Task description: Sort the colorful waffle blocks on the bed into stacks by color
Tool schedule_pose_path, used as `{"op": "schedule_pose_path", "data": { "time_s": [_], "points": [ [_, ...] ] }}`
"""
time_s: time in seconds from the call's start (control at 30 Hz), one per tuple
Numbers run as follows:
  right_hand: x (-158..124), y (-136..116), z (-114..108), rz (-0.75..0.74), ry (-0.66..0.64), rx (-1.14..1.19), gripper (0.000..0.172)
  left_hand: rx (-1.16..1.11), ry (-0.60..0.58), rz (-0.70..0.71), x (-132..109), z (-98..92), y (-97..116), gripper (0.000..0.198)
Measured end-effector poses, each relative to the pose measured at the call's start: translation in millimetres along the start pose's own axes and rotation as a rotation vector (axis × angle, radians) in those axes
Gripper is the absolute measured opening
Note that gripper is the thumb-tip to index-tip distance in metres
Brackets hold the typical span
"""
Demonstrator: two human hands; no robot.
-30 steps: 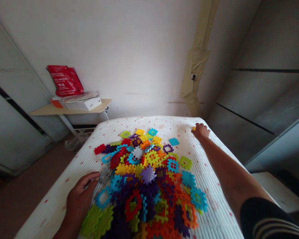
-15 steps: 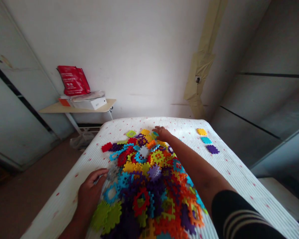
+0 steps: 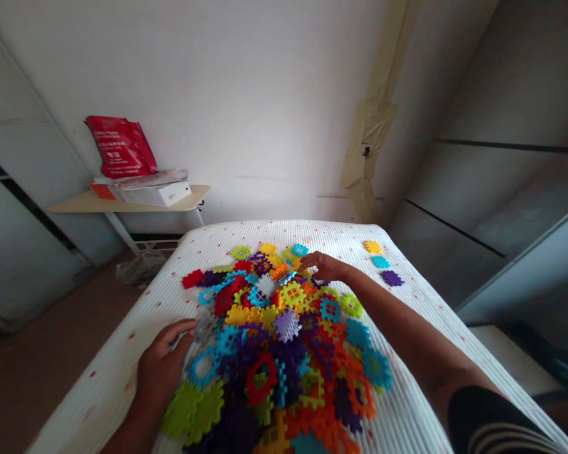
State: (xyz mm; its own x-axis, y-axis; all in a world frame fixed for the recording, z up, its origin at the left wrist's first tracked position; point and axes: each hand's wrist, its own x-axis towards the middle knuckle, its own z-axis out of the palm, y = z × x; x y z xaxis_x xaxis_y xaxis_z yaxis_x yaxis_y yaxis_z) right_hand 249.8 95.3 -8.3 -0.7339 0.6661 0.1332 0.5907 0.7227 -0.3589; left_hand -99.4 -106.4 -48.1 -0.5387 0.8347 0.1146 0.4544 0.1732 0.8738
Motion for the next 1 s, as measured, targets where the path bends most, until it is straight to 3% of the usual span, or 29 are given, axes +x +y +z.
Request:
{"op": "schedule_pose_path", "data": {
  "time_s": [0.27, 0.57, 0.87, 1.0],
  "points": [
    [-27.7, -19.8, 6.9, 0.132, 0.213, 0.13, 0.027, 0.054, 0.026, 0.013, -2.3, -1.8, 0.8, 0.033],
    [-69.1, -22.9, 4.1, 0.207, 0.217, 0.317, 0.027, 0.04, 0.006, 0.031, 1.8, -0.9, -9.2, 0.033],
    [-88.7, -39.4, 7.3, 0.279, 0.333, 0.287, 0.027, -0.043, 0.018, 0.042, -6.0, -0.2, 4.4, 0.031],
    [-89.1, -66.7, 10.2, 0.18, 0.347, 0.171, 0.029, -0.066, -0.01, 0.012, -10.6, -0.7, 13.0, 0.034]
  ]
}}
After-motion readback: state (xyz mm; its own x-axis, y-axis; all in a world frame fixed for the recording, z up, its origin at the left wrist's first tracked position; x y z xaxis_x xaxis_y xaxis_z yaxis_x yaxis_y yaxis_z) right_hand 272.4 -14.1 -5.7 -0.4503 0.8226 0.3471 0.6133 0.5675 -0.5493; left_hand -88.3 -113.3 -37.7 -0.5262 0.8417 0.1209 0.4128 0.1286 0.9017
